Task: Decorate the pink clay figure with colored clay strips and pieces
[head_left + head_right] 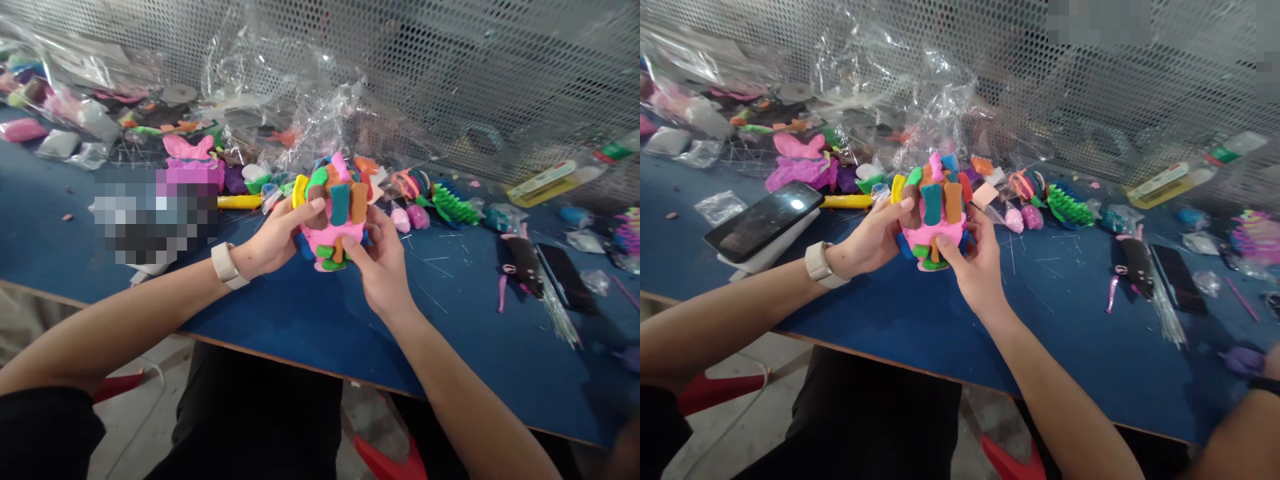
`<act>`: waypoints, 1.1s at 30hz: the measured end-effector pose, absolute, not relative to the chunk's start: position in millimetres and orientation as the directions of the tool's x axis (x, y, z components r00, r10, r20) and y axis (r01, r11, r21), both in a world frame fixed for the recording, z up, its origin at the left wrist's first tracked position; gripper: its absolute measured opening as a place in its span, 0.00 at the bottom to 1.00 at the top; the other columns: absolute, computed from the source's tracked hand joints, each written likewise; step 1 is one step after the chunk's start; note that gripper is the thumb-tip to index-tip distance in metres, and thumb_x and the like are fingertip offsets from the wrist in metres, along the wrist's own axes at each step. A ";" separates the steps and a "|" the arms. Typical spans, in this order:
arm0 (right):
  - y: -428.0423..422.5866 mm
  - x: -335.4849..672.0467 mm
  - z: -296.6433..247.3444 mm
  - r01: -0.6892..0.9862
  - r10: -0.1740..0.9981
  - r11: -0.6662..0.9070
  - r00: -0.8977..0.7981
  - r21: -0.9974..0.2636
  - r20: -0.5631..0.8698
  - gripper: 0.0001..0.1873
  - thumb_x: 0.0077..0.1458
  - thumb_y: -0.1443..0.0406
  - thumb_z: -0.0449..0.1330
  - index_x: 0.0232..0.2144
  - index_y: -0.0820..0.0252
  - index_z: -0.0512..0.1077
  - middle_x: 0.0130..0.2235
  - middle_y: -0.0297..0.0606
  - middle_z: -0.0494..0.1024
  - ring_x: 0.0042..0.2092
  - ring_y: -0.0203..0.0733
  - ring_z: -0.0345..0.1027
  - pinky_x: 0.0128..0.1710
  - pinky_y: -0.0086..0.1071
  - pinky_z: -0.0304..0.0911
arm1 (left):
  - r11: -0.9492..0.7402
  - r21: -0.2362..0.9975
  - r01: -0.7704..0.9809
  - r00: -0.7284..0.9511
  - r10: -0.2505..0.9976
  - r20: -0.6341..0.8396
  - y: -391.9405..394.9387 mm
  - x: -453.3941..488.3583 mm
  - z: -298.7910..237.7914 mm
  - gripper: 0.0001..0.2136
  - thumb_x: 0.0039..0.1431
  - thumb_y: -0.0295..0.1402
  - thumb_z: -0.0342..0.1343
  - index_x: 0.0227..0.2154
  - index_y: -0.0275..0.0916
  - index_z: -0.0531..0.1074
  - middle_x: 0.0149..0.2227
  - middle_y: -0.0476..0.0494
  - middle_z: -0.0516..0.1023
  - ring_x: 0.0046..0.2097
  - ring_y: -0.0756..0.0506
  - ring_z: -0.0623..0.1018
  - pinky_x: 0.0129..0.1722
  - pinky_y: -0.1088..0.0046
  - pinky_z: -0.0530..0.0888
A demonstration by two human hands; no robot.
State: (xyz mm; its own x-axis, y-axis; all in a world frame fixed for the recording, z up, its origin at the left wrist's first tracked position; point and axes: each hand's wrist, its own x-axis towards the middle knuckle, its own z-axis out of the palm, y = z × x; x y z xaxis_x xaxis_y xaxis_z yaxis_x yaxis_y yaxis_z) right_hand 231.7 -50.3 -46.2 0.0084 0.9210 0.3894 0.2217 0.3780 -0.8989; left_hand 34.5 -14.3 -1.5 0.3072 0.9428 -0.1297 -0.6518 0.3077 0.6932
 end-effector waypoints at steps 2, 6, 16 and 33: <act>-50.4 233.0 -46.0 0.230 0.919 0.388 -0.014 -0.893 0.395 0.38 0.69 0.44 0.72 0.73 0.44 0.68 0.66 0.48 0.82 0.64 0.54 0.81 0.59 0.50 0.85 | 0.296 0.710 -0.639 0.300 0.946 -0.125 -14.5 34.8 -0.6 0.19 0.70 0.53 0.71 0.37 0.44 0.76 0.31 0.48 0.75 0.41 0.42 0.83 0.40 0.67 0.78; -51.1 234.3 -45.7 0.239 0.910 0.414 -0.073 -0.878 0.408 0.42 0.68 0.44 0.72 0.76 0.43 0.65 0.69 0.48 0.80 0.66 0.56 0.80 0.59 0.52 0.85 | 0.279 0.726 -0.628 0.290 0.950 -0.114 -14.1 34.7 1.5 0.18 0.70 0.50 0.72 0.35 0.43 0.76 0.30 0.48 0.76 0.42 0.42 0.84 0.42 0.68 0.77; -52.0 236.8 -45.2 0.273 0.899 0.437 -0.121 -0.857 0.420 0.45 0.65 0.51 0.74 0.78 0.42 0.63 0.72 0.48 0.77 0.71 0.59 0.75 0.64 0.59 0.82 | 0.333 0.676 -0.658 0.318 0.936 -0.152 -13.3 34.7 4.4 0.21 0.68 0.58 0.71 0.38 0.45 0.79 0.31 0.46 0.81 0.42 0.39 0.86 0.41 0.65 0.80; -62.1 229.1 -23.4 0.241 0.970 0.236 -0.109 -0.941 0.215 0.54 0.58 0.51 0.76 0.79 0.41 0.58 0.77 0.46 0.71 0.78 0.67 0.66 0.70 0.63 0.78 | 0.120 0.864 -0.489 0.329 0.943 0.055 -1.5 27.8 -13.5 0.23 0.73 0.55 0.67 0.31 0.42 0.72 0.29 0.48 0.77 0.43 0.41 0.84 0.47 0.63 0.81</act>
